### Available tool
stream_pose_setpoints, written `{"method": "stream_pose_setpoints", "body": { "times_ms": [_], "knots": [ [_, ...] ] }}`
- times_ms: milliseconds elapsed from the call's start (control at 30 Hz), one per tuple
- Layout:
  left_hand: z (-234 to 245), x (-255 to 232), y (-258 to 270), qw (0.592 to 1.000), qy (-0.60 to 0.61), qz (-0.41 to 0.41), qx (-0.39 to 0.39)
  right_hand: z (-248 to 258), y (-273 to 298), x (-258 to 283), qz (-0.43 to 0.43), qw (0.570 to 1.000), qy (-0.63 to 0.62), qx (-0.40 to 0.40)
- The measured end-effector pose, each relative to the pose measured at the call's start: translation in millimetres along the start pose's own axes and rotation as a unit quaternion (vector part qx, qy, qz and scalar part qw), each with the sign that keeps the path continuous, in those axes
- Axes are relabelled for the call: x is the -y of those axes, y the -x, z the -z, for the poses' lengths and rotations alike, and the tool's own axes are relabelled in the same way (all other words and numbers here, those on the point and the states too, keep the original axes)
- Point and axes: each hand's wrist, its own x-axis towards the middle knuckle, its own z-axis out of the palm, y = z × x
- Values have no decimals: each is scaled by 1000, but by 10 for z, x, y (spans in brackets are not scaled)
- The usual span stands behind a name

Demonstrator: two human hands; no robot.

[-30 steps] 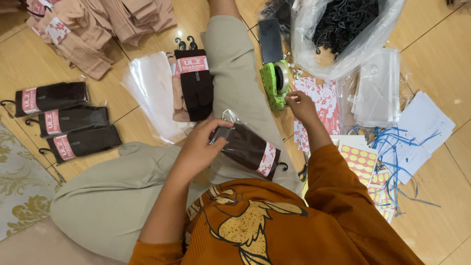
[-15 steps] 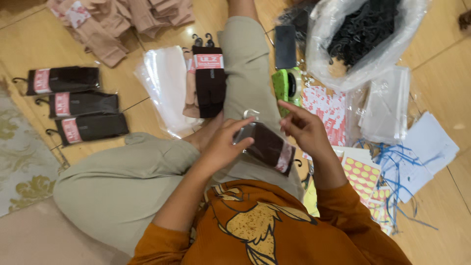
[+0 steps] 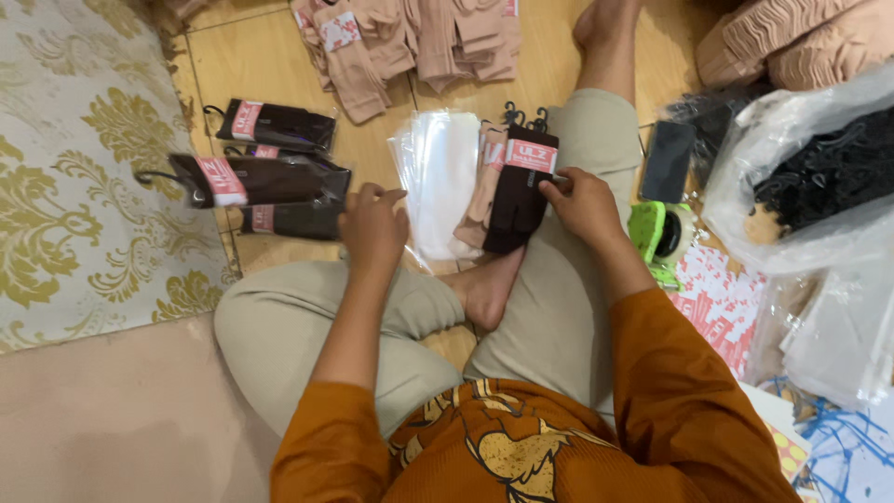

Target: The person places pairs of socks into individual plastic sleeves and uses a tape dispenser to seal them.

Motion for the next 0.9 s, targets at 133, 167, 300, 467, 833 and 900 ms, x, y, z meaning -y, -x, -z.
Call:
{"method": "stream_pose_setpoints", "body": {
  "times_ms": [133, 167, 300, 467, 833, 900],
  "knots": [
    [-709, -101, -332, 988, 87, 66, 106, -83, -346, 131, -59, 998, 19, 32],
    [-645, -190, -267, 982, 82, 85, 145, -93, -375, 130, -73, 997, 8, 32],
    [-1467, 33, -311, 997, 67, 44, 13, -108, -332, -134, -62, 997, -44, -34],
    [-1176, -68, -222, 858, 480, 178, 43, -122, 95, -134, 37, 865, -496, -57],
    [-37, -760, 196, 347, 876, 330, 59, 426, 1911, 896, 391, 866, -157, -271],
    [128, -876, 295, 291, 897, 321, 85, 569, 2015, 1152, 493, 784, -87, -366]
  ]
}}
